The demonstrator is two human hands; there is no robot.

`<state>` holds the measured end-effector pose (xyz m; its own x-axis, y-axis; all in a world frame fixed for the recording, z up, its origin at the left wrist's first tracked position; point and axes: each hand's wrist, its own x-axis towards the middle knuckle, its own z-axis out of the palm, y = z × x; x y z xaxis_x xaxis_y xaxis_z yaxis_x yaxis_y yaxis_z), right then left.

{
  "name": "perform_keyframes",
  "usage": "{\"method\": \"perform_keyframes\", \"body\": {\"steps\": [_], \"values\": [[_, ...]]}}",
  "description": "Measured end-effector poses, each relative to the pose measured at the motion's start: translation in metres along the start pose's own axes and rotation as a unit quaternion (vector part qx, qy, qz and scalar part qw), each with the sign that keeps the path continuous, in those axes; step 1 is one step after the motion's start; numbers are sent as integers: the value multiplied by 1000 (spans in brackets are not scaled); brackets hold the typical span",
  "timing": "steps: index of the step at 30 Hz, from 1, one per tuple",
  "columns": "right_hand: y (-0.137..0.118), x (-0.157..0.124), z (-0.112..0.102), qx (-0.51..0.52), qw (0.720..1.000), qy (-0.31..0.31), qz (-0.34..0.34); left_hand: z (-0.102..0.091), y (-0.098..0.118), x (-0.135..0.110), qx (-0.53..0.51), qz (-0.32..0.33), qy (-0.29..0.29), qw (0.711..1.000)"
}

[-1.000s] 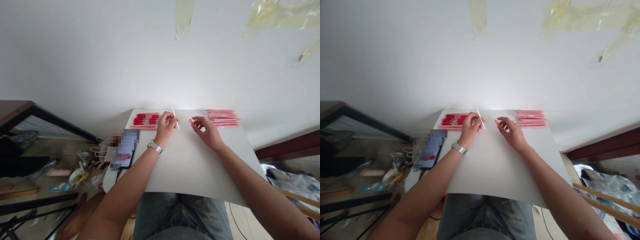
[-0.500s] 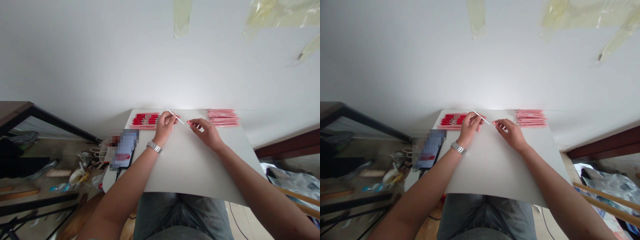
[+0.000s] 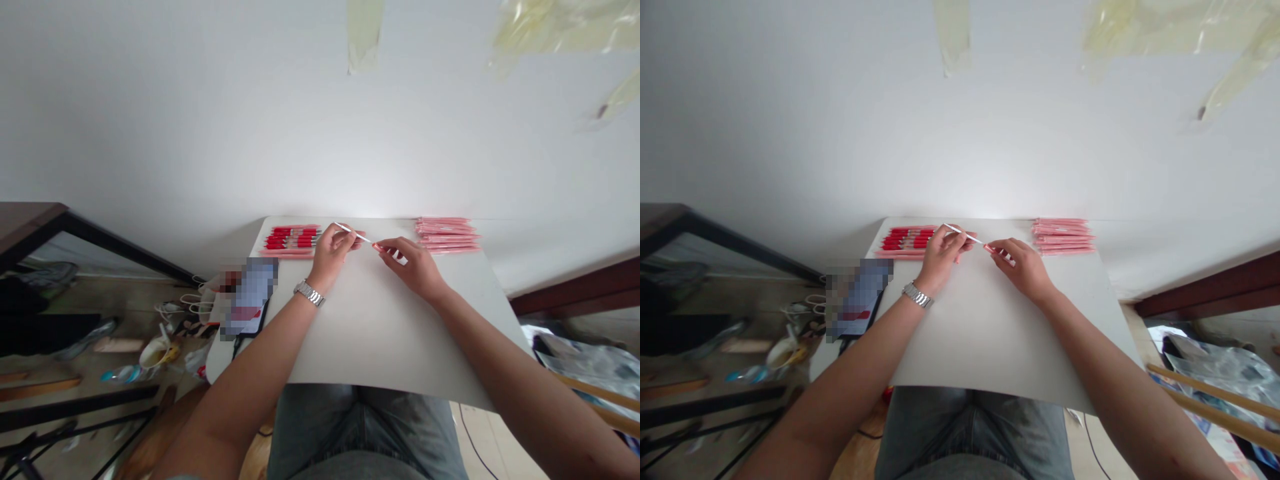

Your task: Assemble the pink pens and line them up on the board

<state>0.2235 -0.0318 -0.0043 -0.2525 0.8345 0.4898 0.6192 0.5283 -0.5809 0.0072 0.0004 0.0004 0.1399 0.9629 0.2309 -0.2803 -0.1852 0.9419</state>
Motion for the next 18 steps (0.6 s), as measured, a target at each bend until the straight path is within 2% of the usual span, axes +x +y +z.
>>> {"method": "perform_keyframes", "body": {"steps": [7, 18], "values": [[2, 0, -1, -12, 1000, 4, 10, -2, 0, 1, -9, 2, 17, 1000], [-1, 1, -1, 0, 1000, 0, -13, 1, -1, -2, -21, -19, -39, 999]]}}
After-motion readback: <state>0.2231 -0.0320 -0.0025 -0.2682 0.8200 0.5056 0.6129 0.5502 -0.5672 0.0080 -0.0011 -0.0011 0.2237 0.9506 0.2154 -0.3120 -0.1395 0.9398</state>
